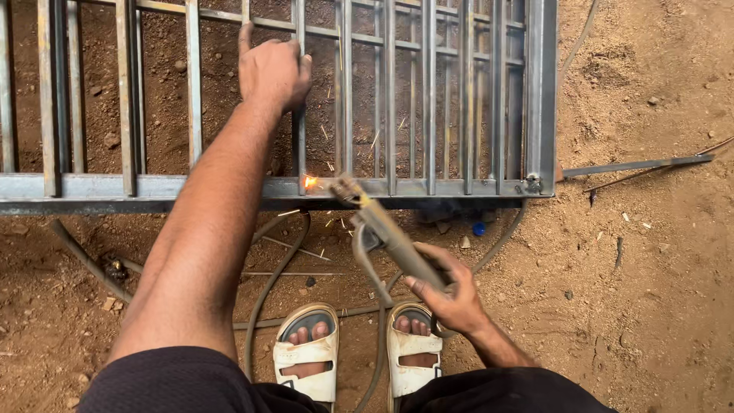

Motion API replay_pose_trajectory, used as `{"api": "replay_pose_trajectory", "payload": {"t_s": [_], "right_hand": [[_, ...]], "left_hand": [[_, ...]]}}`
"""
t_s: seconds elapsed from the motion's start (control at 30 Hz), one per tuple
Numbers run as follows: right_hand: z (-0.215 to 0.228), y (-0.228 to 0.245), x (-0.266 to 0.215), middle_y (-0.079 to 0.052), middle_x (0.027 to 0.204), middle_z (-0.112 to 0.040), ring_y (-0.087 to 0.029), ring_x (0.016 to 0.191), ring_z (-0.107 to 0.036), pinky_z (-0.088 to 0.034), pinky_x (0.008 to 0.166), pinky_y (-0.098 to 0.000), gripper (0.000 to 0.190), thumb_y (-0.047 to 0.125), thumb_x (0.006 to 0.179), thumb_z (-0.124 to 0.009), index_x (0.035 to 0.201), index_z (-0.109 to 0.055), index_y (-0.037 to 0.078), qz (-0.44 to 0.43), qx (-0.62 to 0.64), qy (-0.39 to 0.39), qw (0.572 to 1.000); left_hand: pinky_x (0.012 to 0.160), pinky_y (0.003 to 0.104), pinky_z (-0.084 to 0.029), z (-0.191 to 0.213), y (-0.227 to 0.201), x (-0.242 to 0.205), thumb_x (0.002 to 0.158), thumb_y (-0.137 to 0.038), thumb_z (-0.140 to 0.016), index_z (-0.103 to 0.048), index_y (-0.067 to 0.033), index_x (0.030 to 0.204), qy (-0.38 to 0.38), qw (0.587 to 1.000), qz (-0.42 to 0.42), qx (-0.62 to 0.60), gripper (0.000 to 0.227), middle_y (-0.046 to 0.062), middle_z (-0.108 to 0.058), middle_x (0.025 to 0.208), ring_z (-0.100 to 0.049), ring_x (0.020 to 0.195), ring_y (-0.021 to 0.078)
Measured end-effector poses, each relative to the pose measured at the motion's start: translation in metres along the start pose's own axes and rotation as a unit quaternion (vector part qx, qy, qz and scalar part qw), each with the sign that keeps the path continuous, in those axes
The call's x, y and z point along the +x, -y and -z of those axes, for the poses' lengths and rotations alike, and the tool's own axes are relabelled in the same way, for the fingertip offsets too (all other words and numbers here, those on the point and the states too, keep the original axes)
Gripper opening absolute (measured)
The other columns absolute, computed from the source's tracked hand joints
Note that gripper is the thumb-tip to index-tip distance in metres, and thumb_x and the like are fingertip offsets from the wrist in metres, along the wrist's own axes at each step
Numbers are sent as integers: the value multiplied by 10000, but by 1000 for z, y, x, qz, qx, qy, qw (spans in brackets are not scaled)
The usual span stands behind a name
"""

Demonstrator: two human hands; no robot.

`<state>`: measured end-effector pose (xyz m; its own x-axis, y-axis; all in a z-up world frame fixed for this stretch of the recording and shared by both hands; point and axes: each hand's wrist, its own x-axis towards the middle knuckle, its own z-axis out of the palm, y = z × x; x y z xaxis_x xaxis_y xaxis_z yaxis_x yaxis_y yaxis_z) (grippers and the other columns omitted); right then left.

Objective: The person welds metal bars into a rectangular gate frame on the ground using a welding electrode holder.

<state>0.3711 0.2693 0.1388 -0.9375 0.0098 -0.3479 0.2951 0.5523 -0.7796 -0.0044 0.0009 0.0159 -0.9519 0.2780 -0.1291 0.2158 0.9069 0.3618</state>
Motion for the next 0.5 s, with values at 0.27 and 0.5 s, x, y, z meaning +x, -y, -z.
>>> {"api": "replay_pose_trajectory", "payload": {"t_s": [0.27, 0.5], "right_hand": [[54, -1, -19, -260, 1104, -757, -305, 779, -779, -682, 575, -419, 568, 177, 856, -747, 1372, -568, 21, 39, 157, -150, 975], [71, -11, -39, -239, 1093, -756, -268, 863, -790, -697, 660, -364, 560, 131, 859, -727, 1374, -558, -10, 61, 166, -148, 973]], "left_hand": [[1270, 520, -126, 17, -6, -4, 1097, -500, -461, -737, -169, 1176, 85, 995, 26, 43, 438, 88, -744, 882, -713, 965, 259], [1271, 546, -149, 42, -26, -23, 1088, -648, -435, -755, -96, 1136, 174, 977, 59, 105, 640, 142, -762, 1016, -707, 1061, 279]]}}
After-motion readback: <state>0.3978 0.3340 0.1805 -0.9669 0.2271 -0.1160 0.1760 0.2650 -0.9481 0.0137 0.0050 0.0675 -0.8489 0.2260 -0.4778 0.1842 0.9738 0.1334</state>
